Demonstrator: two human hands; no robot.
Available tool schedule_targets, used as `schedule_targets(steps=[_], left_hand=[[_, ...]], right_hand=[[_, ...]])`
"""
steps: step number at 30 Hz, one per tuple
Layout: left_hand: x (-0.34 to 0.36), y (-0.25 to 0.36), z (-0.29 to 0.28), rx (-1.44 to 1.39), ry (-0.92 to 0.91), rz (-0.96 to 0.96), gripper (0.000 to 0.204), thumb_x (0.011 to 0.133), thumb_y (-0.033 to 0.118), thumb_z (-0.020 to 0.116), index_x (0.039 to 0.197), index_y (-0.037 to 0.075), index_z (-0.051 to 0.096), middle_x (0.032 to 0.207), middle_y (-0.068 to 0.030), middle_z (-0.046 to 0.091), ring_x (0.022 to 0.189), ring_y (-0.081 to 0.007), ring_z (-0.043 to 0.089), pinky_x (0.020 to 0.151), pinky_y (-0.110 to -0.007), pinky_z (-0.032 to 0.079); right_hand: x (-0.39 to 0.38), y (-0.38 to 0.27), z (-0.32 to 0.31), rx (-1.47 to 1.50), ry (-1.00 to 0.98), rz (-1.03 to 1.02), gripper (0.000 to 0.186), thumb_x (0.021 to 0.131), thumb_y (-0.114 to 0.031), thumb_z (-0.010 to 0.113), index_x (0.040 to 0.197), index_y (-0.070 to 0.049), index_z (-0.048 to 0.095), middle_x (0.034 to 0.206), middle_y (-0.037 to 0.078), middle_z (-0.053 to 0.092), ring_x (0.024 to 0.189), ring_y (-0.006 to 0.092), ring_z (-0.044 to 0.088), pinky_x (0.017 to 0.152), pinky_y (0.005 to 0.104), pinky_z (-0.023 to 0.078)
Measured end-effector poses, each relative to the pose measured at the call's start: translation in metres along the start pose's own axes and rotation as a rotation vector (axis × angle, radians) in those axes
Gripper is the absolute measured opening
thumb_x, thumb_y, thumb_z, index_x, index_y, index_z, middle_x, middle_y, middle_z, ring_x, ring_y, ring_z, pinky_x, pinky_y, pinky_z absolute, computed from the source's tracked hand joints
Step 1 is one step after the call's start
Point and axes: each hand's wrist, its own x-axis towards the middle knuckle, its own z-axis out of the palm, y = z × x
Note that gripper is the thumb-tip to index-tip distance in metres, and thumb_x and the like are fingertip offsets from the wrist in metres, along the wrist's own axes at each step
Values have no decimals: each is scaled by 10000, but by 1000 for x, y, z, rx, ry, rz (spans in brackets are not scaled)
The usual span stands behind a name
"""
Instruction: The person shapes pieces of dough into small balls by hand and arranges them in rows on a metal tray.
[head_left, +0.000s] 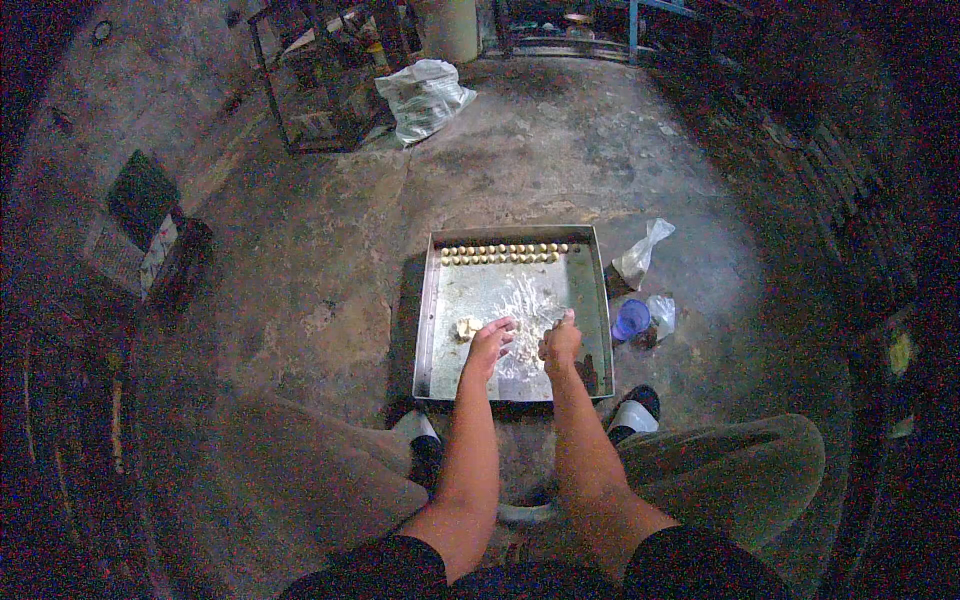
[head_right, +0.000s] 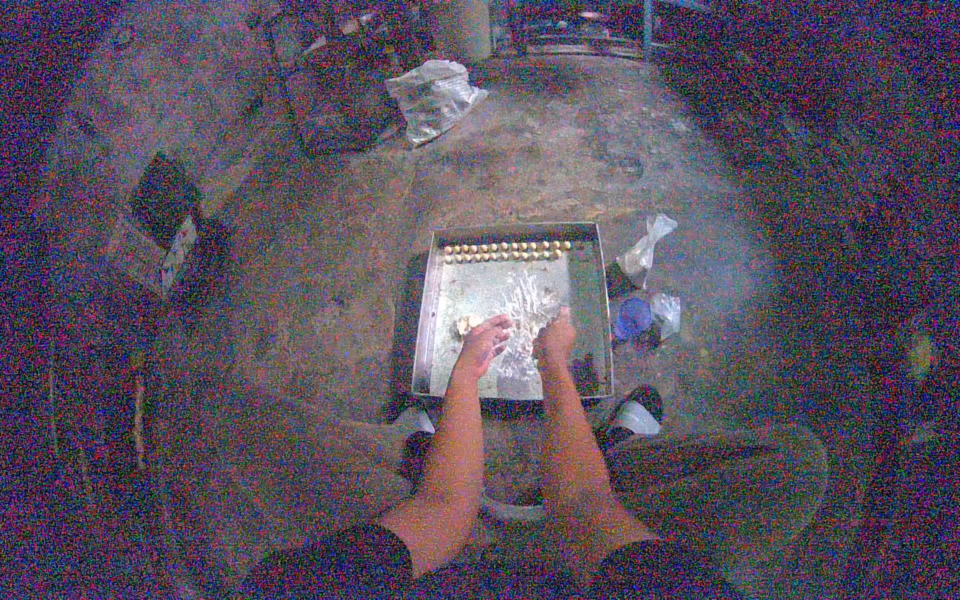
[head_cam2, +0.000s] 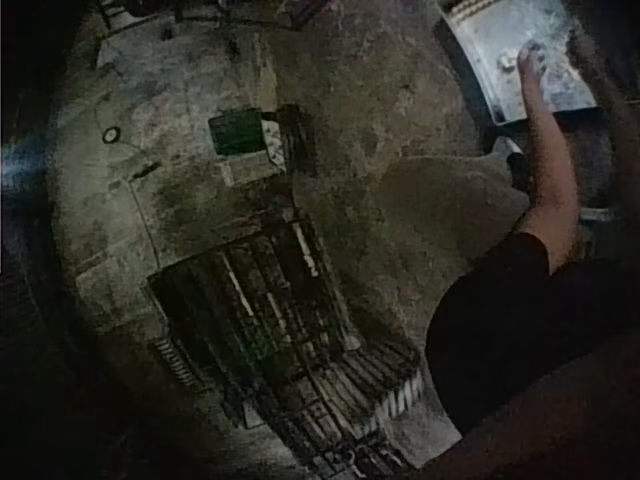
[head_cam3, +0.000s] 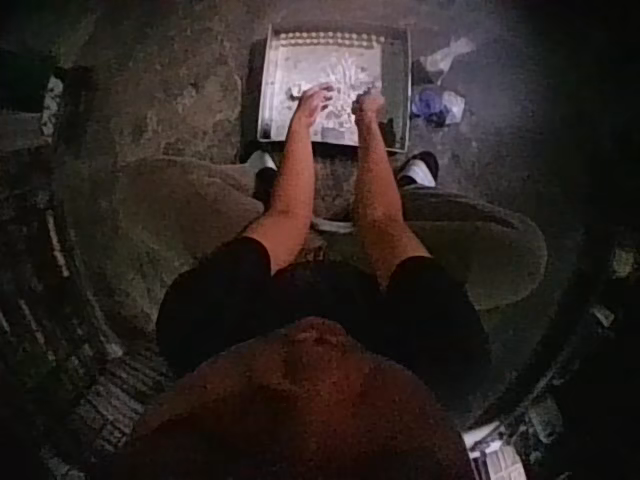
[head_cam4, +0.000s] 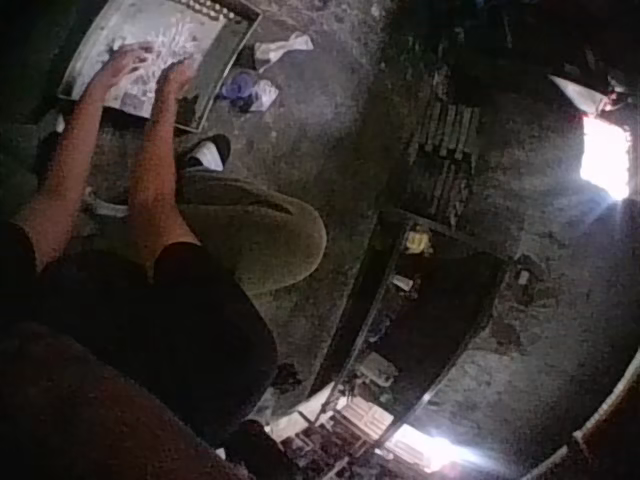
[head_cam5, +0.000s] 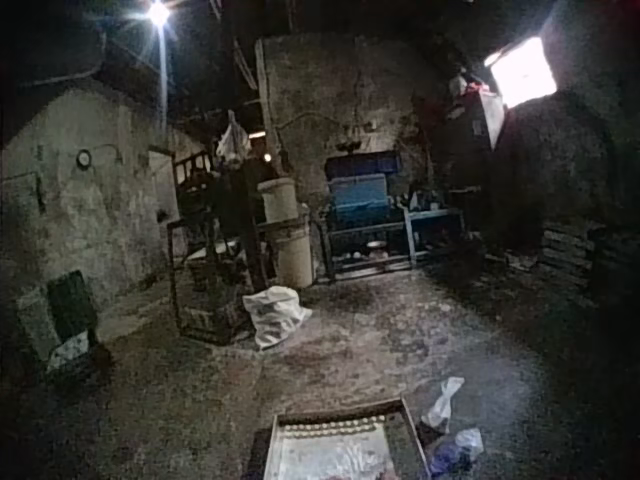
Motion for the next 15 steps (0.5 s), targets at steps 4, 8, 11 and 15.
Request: schedule_targets(steps=[4, 8, 11, 15], left_hand=[[-2, 3, 11, 27, -89, 90, 395, 882, 221, 598, 1254, 93, 565, 1175, -35, 615, 1014, -141, 563, 846, -299, 443], [-7, 10, 17, 276, -9, 219, 417, 866, 223, 666, 1234, 45, 584, 1124, -84, 647, 975, -161, 606, 844, -294, 470], [-9, 11, 13, 506, 31, 284, 428, 851, 208, 697, 1216, 10, 594, 1090, -106, 668, 952, -171, 629, 841, -298, 485], [0, 5, 12, 514, 28, 311, 460, 824, 225, 730, 1198, -10, 600, 1067, -115, 679, 936, -169, 635, 844, -290, 488]], right_hand=[[3, 3, -1, -6, -246, 68, 442, 950, -510, 409, 721, -136, 465, 593, 33, 478, 449, 169, 435, 392, 285, 333], [-4, -7, -10, 32, -666, 256, 351, 963, -378, 467, 1051, -49, 554, 863, 100, 592, 741, 213, 603, 642, 293, 508], [-3, -15, -22, -265, -883, -19, 432, 913, -141, 594, 1308, -6, 482, 1103, 122, 626, 972, 235, 634, 841, 347, 537], [7, -13, -25, -409, -757, -38, 442, 851, -216, 689, 1211, 6, 563, 1103, 128, 633, 885, 189, 631, 728, 293, 529]])
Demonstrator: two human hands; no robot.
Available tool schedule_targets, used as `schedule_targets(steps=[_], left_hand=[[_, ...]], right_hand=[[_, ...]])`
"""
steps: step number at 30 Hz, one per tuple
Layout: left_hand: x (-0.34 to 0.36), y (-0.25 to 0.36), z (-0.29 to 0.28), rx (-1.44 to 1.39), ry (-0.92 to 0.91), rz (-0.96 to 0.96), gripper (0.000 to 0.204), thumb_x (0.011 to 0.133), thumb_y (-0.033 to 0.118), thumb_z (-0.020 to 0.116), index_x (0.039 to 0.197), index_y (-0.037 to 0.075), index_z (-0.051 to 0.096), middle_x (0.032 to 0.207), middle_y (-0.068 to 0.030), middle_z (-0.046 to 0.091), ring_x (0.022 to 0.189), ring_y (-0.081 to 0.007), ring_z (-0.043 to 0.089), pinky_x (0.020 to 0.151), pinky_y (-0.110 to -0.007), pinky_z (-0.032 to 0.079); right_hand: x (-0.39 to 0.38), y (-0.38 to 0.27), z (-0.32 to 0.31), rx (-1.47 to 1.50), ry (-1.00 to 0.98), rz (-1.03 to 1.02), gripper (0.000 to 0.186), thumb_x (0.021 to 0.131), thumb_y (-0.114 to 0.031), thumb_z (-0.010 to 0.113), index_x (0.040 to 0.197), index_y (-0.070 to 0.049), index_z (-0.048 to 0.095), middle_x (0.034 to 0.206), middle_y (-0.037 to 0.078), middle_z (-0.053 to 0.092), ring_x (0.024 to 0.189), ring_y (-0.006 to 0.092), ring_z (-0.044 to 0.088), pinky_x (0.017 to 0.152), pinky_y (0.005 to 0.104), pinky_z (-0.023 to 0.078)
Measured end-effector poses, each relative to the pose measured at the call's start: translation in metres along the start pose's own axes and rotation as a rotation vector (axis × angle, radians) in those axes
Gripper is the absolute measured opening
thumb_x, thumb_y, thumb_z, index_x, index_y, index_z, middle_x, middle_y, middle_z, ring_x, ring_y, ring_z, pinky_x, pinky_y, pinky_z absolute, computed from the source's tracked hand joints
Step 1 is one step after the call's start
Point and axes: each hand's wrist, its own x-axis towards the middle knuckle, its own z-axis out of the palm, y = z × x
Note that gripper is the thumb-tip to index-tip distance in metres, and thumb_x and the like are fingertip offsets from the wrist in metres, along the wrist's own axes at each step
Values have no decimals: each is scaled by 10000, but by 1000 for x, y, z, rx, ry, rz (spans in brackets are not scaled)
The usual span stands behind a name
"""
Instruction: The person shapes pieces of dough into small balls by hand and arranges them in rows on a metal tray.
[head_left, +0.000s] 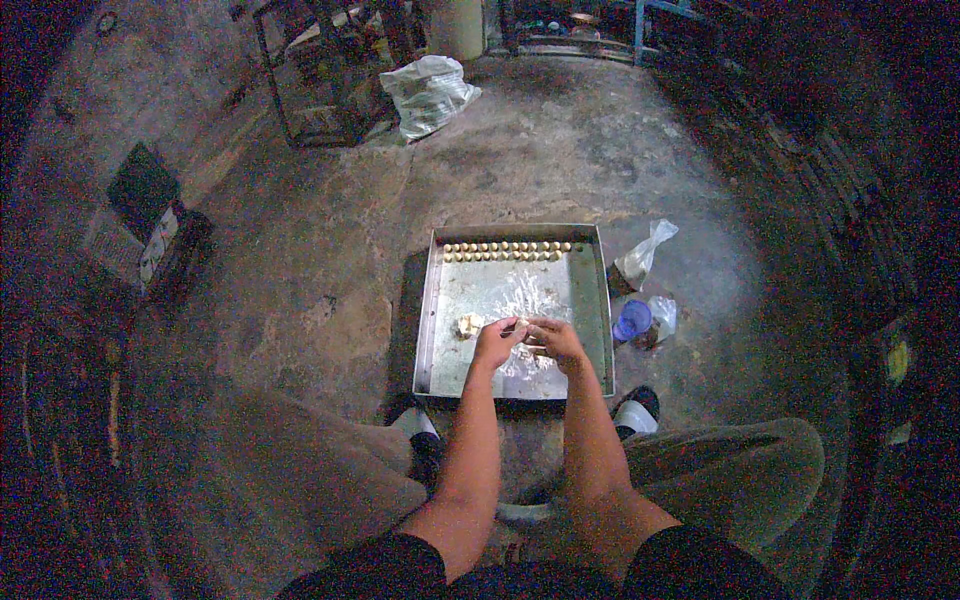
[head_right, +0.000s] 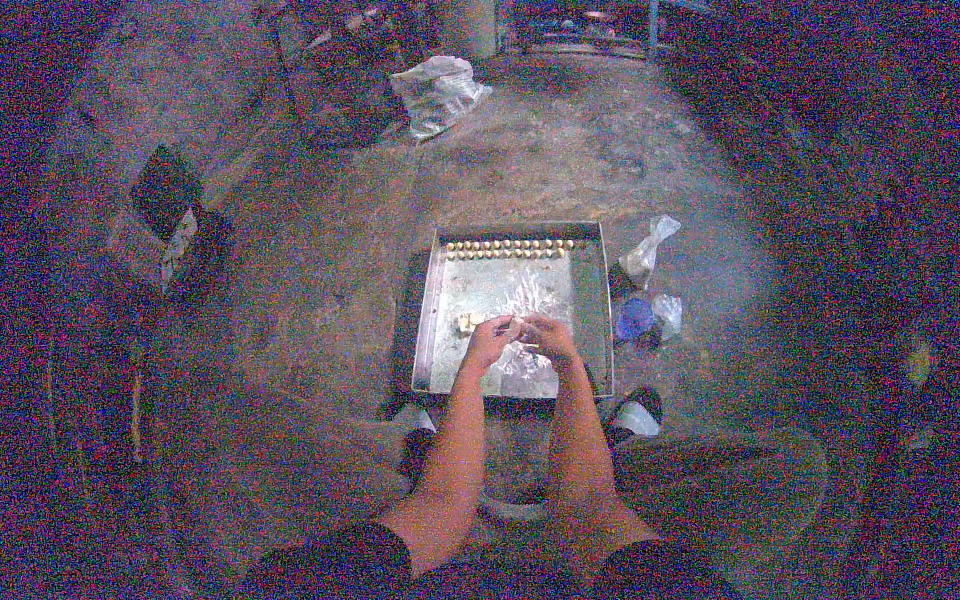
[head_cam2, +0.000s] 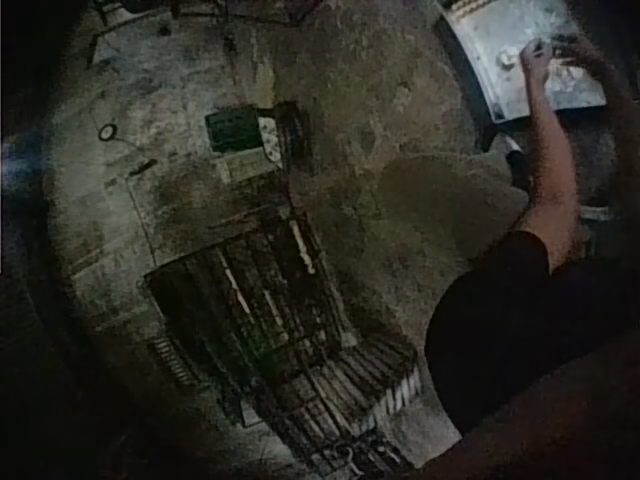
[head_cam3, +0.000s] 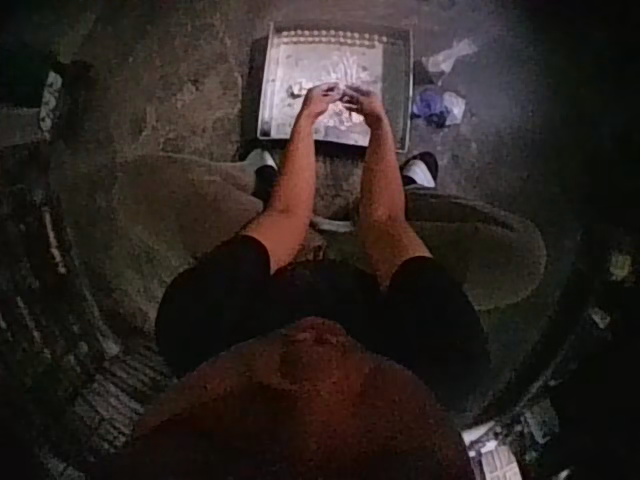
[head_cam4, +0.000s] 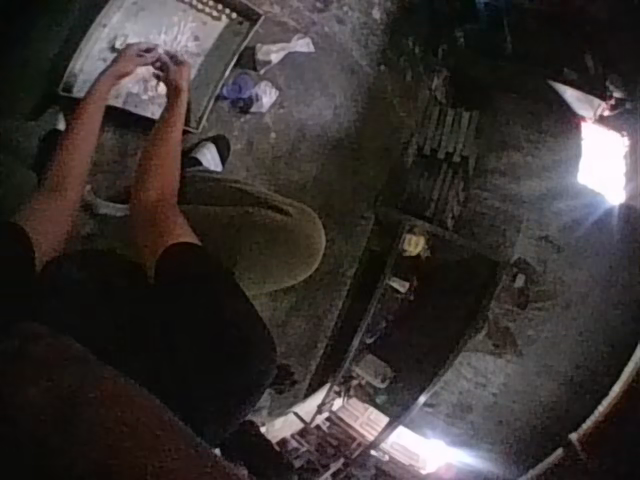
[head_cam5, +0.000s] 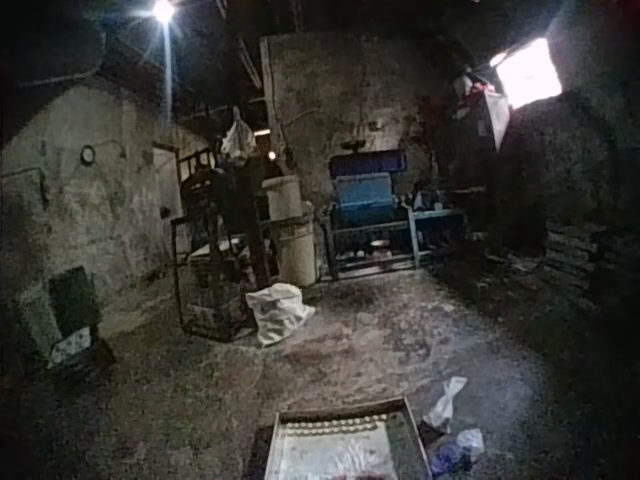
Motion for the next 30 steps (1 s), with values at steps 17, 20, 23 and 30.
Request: schedule_targets(steps=[17, 20, 23, 30], left_hand=[[-9, 28, 0, -578, -281, -150, 332, 930, 228, 585, 1183, 13, 594, 1026, -37, 661, 925, -172, 623, 824, -314, 489], [-9, 33, -15, -598, -296, -259, 439, 931, 353, 585, 1209, 14, 563, 1015, -37, 648, 906, -150, 616, 794, -293, 495], [-8, 40, -20, -404, -312, -358, 477, 876, 425, 647, 1096, 2, 620, 1007, -69, 665, 862, -146, 632, 740, -287, 501], [-3, 43, -9, 276, 219, -134, 223, 758, 176, 756, 892, 4, 706, 808, -123, 706, 714, -169, 658, 670, -310, 507]], right_hand=[[6, 18, 3, 74, 145, -136, 382, 887, -422, 620, 777, -56, 597, 566, -21, 439, 438, 80, 374, 408, 256, 279], [9, 20, 1, 49, 204, -200, 368, 913, -387, 589, 825, -32, 629, 574, -19, 468, 445, 90, 369, 427, 271, 303], [14, 18, 2, -377, 373, -197, 445, 933, -440, 532, 860, -16, 645, 573, -15, 477, 450, 110, 382, 450, 288, 333], [6, -6, 17, -263, 3, -63, 768, 912, -693, 231, 1023, -57, 647, 899, 62, 655, 657, 147, 523, 569, 284, 433]])
